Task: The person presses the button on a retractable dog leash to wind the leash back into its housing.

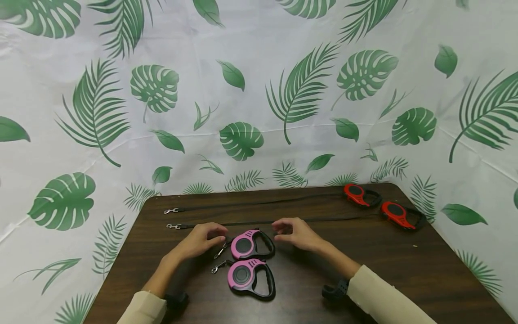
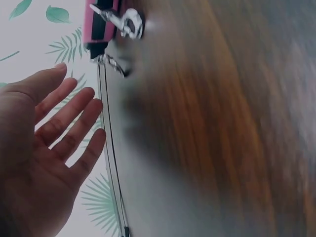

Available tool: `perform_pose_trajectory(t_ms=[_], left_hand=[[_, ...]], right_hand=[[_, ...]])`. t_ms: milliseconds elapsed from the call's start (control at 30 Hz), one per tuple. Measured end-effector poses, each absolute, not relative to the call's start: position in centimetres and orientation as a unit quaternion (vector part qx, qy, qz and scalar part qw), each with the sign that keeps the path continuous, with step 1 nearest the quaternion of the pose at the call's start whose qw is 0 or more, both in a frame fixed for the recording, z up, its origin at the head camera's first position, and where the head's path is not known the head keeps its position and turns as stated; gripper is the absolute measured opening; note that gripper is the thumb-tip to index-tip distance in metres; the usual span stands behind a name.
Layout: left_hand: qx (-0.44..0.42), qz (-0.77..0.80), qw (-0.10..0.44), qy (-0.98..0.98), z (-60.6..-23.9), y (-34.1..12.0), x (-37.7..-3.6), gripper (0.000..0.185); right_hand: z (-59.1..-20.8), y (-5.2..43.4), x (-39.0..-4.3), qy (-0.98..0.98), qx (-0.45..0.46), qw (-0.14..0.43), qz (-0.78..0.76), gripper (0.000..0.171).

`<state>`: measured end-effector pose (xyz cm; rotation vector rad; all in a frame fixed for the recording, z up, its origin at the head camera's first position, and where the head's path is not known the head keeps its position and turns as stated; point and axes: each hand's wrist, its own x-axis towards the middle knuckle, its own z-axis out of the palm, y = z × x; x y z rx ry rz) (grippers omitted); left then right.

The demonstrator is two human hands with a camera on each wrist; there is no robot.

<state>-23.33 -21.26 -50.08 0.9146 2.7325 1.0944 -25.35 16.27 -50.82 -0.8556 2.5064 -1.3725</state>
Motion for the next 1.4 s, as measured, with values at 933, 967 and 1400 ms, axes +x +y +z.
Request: perform_pose_trajectory(t_ms=[933, 967, 1400], left_hand=[[0.282, 0.318, -0.053, 0.903, -49.8, -26.0, -23.2, 0.03], [0.282, 0.316, -0.055, 0.904, -49.9, -26.1, -23.2, 0.03], [0.269, 0.3, -0.076, 0.912, -50.2, -27.8, -23.4, 0.03]], right_hand=[[-50.1, 29.2, -26.5, 0.857, -0.287, 0.068, -0.422, 0.045], [-50.1, 29.7, -26.5, 0.859, -0.285, 0.068, -0.421, 0.044], [-48.7, 36.3, -26.2, 0.896, -0.246, 0.046, -0.366, 0.045]])
